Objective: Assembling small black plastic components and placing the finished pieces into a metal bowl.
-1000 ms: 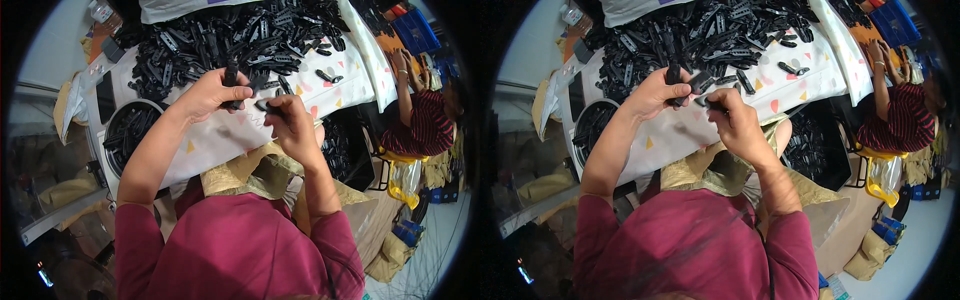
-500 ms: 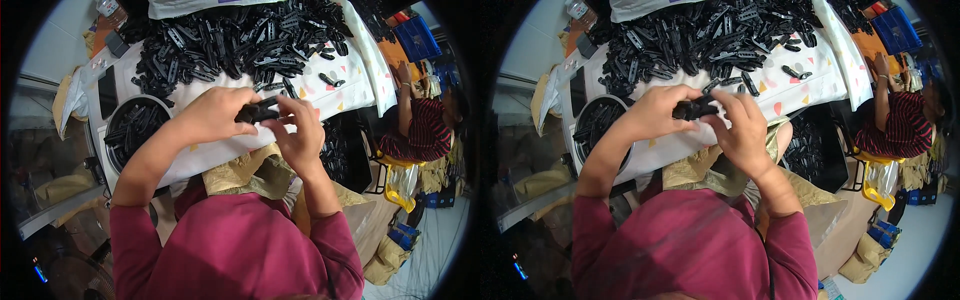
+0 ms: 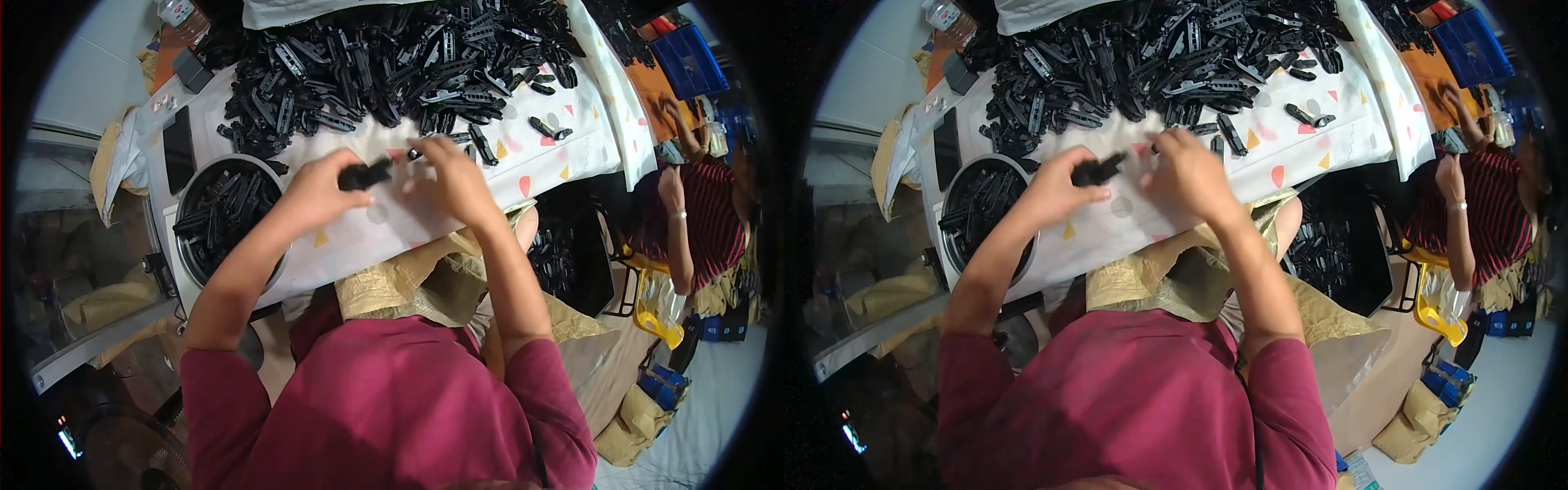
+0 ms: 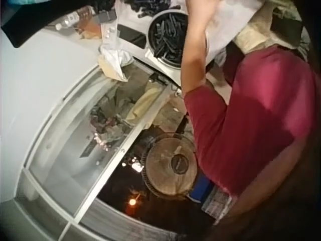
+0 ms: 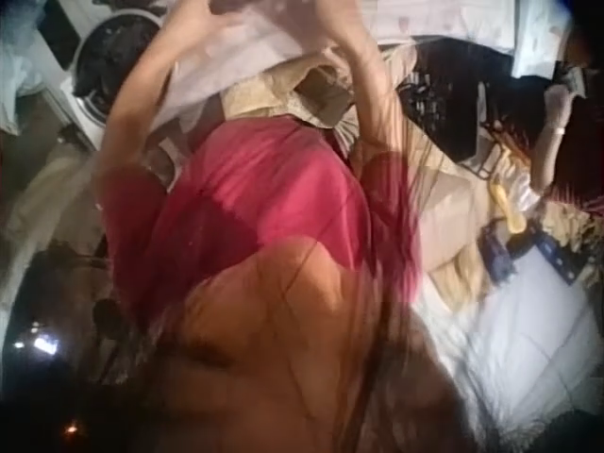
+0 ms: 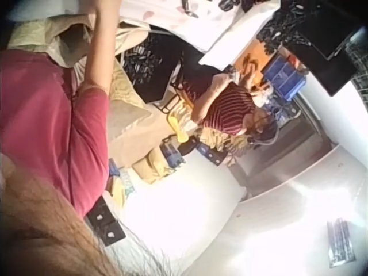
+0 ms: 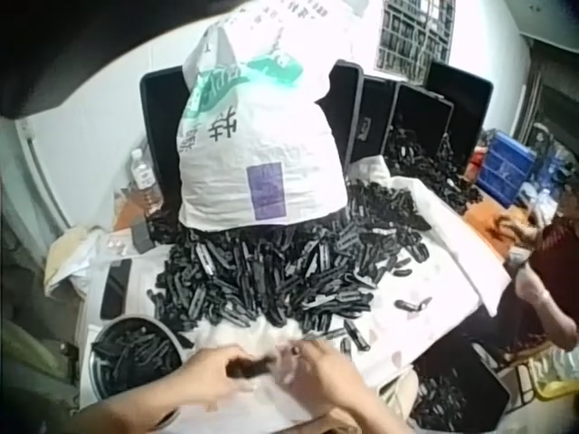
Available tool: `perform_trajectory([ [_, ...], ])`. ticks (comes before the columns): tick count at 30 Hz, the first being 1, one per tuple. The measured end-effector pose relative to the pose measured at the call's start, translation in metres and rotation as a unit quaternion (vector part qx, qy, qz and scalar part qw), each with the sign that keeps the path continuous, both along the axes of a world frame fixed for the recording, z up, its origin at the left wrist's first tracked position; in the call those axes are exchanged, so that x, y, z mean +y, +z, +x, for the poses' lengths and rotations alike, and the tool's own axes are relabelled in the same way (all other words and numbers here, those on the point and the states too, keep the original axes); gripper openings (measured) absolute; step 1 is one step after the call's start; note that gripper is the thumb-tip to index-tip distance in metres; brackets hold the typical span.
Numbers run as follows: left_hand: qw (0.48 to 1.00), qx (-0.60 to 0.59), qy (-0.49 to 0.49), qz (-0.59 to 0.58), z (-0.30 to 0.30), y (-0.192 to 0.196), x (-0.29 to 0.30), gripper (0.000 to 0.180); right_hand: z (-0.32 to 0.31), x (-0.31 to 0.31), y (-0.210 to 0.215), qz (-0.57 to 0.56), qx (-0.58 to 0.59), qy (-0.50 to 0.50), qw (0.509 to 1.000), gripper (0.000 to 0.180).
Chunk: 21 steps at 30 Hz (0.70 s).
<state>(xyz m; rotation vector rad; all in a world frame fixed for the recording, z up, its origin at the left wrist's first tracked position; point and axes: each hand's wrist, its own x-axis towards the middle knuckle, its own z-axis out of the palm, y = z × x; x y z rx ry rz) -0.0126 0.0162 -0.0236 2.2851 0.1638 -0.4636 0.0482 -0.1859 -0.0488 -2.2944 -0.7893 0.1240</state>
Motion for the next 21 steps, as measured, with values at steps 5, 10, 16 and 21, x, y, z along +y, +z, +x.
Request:
perform_trajectory([
  [5,0.883,0.061,0.14,-0.443,0.05,-0.025,-0.003,0.036,0.02,0.002,-0.039,-0.177,-0.17,-0.029,0.969,0.032],
  [10,0.966,-0.253,0.022,-0.049,0.108,-0.021,-0.06,0.015,-0.007,-0.012,-0.032,0.019,-0.15,-0.089,0.985,0.027],
  [16,0.866,-0.411,-0.146,0.244,0.142,-0.048,-0.086,0.013,-0.02,-0.041,-0.037,0.309,0.178,-0.236,0.904,0.027],
  [21,0.961,-0.241,-0.096,0.098,0.13,-0.013,-0.082,0.012,-0.028,-0.055,0.002,0.333,0.149,-0.236,0.901,0.025],
])
